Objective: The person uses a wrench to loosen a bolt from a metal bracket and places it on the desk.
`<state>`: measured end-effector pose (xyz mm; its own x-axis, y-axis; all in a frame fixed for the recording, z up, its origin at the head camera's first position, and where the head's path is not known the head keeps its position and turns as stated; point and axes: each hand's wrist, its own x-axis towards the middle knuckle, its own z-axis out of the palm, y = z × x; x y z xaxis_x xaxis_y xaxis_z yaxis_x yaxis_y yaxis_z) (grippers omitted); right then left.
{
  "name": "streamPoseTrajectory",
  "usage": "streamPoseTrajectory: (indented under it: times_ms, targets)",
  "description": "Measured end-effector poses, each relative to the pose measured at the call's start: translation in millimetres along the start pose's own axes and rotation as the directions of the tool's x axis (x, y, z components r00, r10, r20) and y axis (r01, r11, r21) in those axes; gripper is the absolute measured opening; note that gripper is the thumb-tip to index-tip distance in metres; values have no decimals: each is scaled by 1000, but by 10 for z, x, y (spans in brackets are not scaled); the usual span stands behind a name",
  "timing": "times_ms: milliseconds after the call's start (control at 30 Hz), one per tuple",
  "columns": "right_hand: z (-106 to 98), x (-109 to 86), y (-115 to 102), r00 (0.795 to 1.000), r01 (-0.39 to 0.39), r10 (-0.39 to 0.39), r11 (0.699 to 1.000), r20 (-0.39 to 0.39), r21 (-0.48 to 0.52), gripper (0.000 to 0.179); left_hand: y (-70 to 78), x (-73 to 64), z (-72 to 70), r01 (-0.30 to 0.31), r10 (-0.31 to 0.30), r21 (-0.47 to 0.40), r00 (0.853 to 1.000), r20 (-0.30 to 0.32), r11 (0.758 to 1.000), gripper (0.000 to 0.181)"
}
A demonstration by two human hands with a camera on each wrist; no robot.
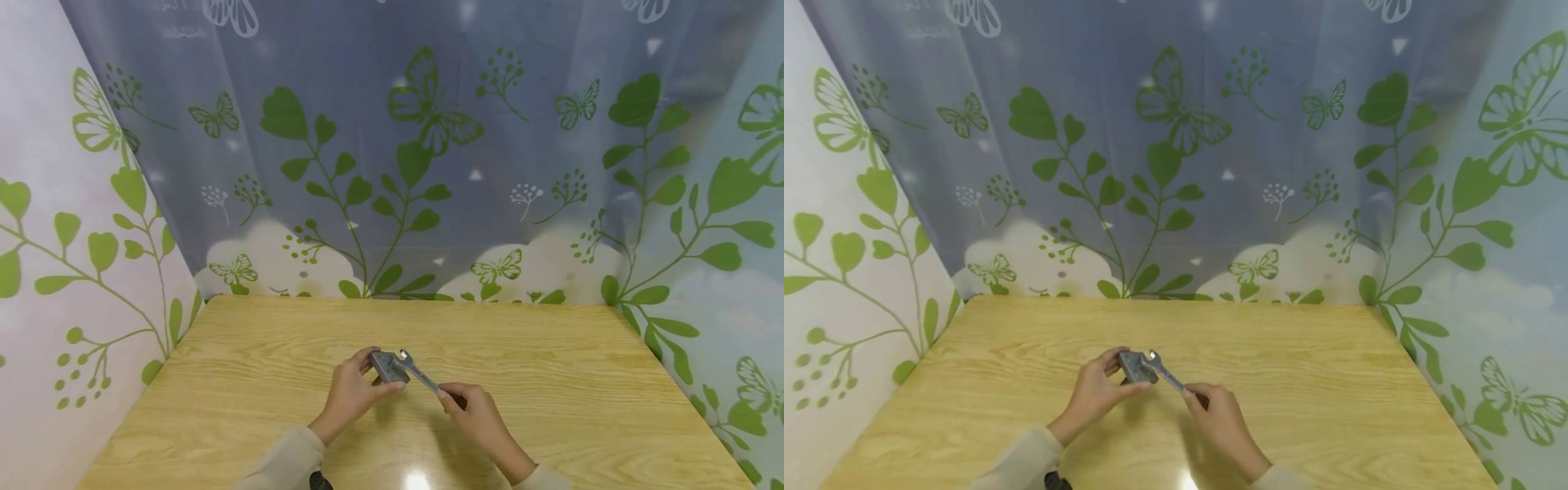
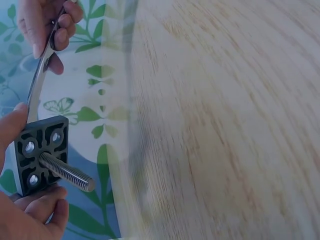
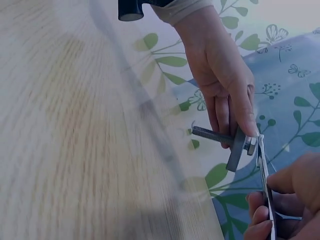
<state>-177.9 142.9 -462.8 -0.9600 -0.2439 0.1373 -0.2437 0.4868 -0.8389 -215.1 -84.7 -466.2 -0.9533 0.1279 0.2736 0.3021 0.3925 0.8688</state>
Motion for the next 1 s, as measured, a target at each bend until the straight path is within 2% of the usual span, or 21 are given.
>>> streamPoseTrajectory:
  times_ms: [233,633,1000]
  targets:
    - [79,-45,-57,1000,-25,25,1000,-10,-2,33,14,-7,26,1,0,56,1000,-24,998,79]
    - [133,-47,-95,1000,24,-25,998,-3,-56,33,-3,2,40,-13,18,102,999,-43,995,80]
    - [196,-84,-174,1000,13,-13,1000,-7,17,34,17,8,74,-60,56,-49,995,-82,997,77]
